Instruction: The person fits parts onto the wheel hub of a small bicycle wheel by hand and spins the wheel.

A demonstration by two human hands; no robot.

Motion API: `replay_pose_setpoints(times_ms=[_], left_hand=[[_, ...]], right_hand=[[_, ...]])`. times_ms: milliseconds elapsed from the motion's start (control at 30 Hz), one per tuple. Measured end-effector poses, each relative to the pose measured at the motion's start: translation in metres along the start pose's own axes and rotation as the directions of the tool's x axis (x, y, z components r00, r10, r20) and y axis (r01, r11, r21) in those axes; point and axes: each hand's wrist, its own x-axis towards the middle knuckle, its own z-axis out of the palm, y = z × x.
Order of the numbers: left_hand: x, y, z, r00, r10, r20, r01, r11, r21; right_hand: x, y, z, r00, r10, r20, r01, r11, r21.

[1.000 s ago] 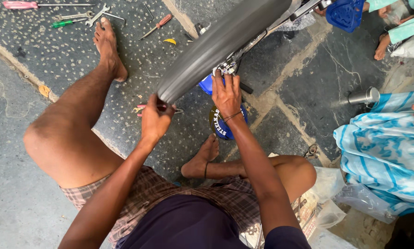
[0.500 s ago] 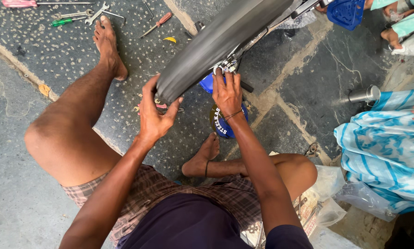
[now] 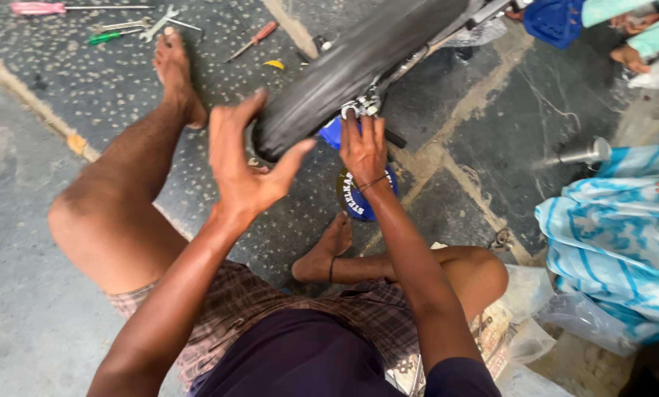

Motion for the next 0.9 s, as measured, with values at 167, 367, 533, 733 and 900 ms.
replay_pose_setpoints(times_ms=[167, 367, 533, 733, 900], left_hand=[[0.069, 0.037, 0.003, 0.967, 0.254, -0.009, -0.254, 0.966, -0.042], [0.068, 0.042, 0.007, 0.967, 0.234, 0.099, -0.238, 0.971, 0.031], [0.026, 0.009, 0.011, 0.977, 0.099, 0.188, -0.118, 0.988, 0.096], [-0.034, -0.020, 0.023, 0.944, -0.307, 0.118, 0.314, 0.948, -0.046], [-0.046, -0.043, 0.031, 0.724, -0.614, 0.315, 0.644, 0.765, 0.013]], right_hand=[[-0.012, 0.011, 0.006, 0.998, -0.051, 0.023, 0.053, 0.997, -0.065], [-0.014, 0.015, 0.009, 0.998, -0.047, 0.053, 0.049, 0.998, -0.036], [-0.003, 0.001, -0.004, 1.000, -0.009, 0.020, 0.010, 1.000, -0.025], [0.005, -0.005, -0.012, 1.000, 0.008, -0.017, -0.008, 0.999, -0.038], [0.003, -0.007, -0.012, 0.998, 0.040, 0.038, -0.040, 0.999, -0.004]])
